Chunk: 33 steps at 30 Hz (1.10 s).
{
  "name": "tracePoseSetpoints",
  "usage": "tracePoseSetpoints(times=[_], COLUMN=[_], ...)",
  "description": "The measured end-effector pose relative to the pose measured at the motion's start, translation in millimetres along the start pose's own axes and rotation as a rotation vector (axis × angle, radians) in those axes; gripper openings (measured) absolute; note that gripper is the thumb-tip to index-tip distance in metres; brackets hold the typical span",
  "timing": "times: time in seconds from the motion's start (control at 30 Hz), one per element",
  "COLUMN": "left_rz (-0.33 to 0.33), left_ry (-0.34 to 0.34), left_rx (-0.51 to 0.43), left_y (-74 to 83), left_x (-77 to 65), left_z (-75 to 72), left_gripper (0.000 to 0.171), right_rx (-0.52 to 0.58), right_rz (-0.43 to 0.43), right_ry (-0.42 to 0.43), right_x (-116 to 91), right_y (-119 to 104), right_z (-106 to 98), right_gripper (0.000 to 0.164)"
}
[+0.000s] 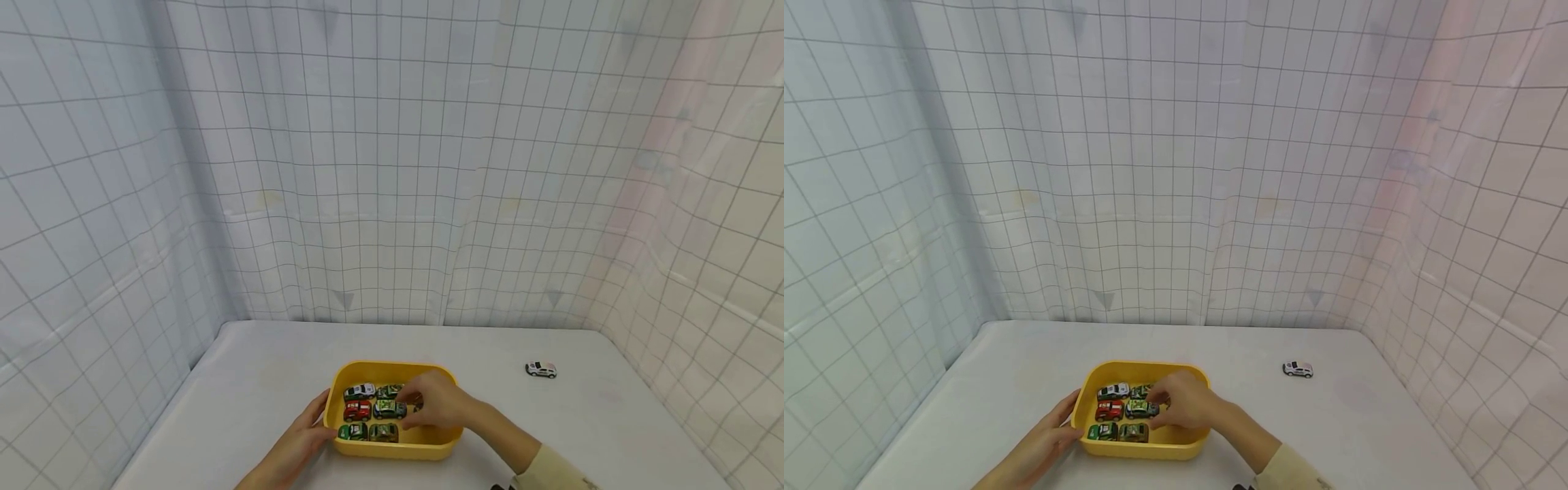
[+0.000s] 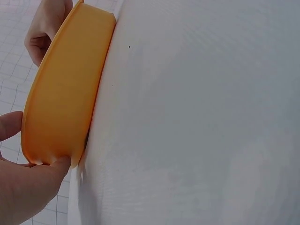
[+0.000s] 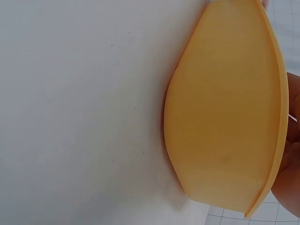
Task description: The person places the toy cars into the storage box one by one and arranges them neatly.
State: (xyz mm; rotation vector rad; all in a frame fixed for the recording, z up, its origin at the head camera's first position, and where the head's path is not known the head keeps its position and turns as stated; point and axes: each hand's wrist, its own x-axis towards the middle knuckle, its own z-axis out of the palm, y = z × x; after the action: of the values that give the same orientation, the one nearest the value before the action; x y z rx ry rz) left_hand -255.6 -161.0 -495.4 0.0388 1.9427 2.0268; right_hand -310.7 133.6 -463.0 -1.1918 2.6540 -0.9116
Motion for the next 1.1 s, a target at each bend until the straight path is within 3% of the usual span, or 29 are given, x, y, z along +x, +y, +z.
tracePoseSetpoints(times=[0.4, 0.7, 1.1], left_rz=[-0.019, -0.008, 0.003], left_ry=[0.005, 0.005, -0.008], left_rx=[-0.007, -0.005, -0.003], left_y=[0.1, 0.2, -0.4], left_x=[2.8, 2.4, 3.3], left_z=[0.3, -0.1, 0.5], left_gripper=[0.086, 0.086, 0.086], right_rx=[0.079, 0.053, 0.010], right_rz=[0.029, 0.015, 0.120], right_ry=[0.017, 0.030, 0.090], right_x=[-10, -18, -28], right_y=[8, 14, 26], right_z=[-14, -23, -42], right_gripper=[0.030, 0.033, 0.035])
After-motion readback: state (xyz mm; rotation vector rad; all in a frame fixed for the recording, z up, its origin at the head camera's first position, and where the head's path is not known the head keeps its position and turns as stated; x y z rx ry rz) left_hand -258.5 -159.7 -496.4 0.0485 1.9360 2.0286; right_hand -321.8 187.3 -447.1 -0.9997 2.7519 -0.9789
